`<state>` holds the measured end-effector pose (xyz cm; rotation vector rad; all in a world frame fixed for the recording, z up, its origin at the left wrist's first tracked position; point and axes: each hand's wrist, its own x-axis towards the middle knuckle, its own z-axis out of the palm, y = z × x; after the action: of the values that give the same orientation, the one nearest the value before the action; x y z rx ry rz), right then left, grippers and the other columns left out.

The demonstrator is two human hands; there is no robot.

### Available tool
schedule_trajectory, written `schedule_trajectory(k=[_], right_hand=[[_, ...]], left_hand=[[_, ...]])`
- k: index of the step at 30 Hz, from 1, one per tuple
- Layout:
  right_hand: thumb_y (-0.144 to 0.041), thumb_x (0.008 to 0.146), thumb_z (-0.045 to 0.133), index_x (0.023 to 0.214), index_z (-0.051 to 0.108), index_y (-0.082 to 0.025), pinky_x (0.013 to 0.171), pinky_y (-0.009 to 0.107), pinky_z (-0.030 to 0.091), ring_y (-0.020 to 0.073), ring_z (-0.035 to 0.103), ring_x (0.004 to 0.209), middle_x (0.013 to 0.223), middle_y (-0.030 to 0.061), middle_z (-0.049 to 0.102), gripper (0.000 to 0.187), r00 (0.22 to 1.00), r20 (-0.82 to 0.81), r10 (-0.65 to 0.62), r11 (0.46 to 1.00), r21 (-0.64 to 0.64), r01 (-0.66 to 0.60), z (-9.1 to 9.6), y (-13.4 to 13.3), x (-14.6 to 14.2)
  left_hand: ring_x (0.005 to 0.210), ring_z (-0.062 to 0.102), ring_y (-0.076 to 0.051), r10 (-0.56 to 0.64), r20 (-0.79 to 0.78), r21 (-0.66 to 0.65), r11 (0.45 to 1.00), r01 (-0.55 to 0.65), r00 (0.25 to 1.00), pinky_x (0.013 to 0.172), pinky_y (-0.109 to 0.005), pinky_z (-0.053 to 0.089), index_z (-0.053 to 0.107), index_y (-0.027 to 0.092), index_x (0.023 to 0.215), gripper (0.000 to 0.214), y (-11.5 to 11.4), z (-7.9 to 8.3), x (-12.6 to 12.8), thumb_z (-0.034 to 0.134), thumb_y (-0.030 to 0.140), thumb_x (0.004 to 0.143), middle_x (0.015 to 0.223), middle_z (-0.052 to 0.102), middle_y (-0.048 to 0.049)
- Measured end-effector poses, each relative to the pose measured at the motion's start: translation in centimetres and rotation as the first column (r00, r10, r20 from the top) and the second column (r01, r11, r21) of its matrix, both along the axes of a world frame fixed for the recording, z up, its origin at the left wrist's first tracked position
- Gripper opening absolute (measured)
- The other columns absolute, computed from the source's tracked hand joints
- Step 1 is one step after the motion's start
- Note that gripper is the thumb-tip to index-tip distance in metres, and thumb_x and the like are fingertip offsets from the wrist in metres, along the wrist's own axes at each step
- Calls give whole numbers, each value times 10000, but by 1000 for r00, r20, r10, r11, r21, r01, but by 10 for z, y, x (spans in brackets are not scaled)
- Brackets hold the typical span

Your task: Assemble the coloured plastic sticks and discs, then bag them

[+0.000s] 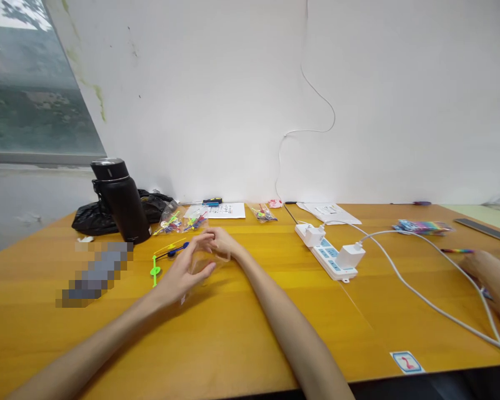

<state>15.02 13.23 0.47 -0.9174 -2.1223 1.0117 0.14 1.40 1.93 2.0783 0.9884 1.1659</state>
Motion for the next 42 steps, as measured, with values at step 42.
schedule_trajectory(k=[42], right_hand=[[-220, 883, 644, 986, 730, -174, 750, 248, 499, 157, 678, 882, 976, 51, 748, 143, 890, 333, 312, 930, 86, -358, 145, -61, 29]], left_hand=[[1266, 511, -242, 135, 191, -30, 991, -132, 972, 1122, -446, 352, 414, 304, 1354, 580, 12, -5, -4, 675, 291, 836, 1401, 508, -63]])
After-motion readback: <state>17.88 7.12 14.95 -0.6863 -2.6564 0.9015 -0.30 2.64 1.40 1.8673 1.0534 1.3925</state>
